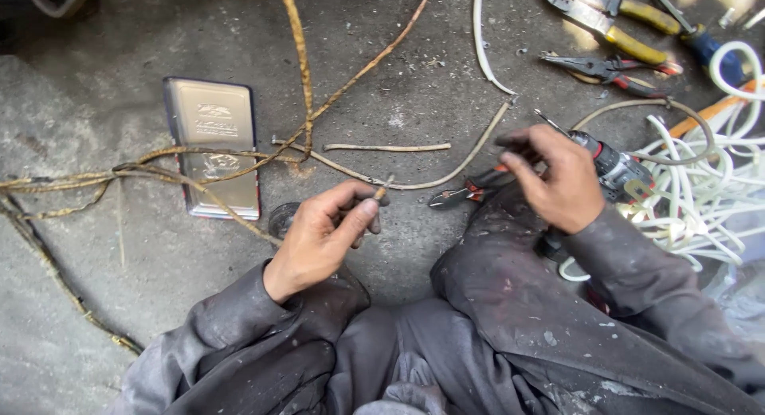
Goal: The person sits on the ground and pulls out white electrical cable from a loose pile, coils it by hand into loops, and measures it against a metal case on the floor. They then use pliers to cut a length of cable and strip the insulation from its ends, handling the cut pieces.
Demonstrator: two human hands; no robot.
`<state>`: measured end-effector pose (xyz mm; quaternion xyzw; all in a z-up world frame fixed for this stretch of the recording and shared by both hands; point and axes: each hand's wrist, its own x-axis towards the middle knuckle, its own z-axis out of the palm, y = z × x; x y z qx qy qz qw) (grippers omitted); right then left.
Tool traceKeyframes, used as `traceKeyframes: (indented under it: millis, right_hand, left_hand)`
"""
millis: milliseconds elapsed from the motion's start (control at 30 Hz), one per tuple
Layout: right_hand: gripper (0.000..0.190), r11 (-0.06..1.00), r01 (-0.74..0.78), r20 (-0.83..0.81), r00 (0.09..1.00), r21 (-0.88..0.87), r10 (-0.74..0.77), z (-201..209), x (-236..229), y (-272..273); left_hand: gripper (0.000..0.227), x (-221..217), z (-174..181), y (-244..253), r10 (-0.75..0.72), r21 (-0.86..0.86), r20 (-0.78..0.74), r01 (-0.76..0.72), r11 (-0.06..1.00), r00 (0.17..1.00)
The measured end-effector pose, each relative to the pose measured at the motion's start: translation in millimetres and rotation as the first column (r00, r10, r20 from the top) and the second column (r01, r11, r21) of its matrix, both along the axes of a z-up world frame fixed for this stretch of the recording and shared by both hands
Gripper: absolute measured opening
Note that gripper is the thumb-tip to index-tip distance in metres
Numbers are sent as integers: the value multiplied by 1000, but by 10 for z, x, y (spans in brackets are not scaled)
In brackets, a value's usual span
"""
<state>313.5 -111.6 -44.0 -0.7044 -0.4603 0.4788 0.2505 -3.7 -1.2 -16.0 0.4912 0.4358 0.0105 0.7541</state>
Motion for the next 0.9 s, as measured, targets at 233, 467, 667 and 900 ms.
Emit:
traceKeyframes:
  millis: [233, 467, 667, 900]
  right_hand:
    - [43, 855, -493, 562, 666, -161, 490, -137, 96, -398]
    - [49, 892, -398, 284, 899, 215, 333, -62, -499, -374]
    - [52, 752, -631, 515, 588, -189, 623, -279, -332, -235]
    - [74, 572, -656, 560, 264, -493, 785, -524, -358, -99]
  left_hand:
    - [23, 90, -266, -153, 16, 79, -18, -15, 997, 1000]
    - [23, 265, -401, -177, -162, 541, 0, 137, 830, 987]
    - [30, 89, -418, -114, -44, 632, 140, -54, 773, 989]
    - [32, -138, -238, 159, 283, -53, 252, -278, 959, 926]
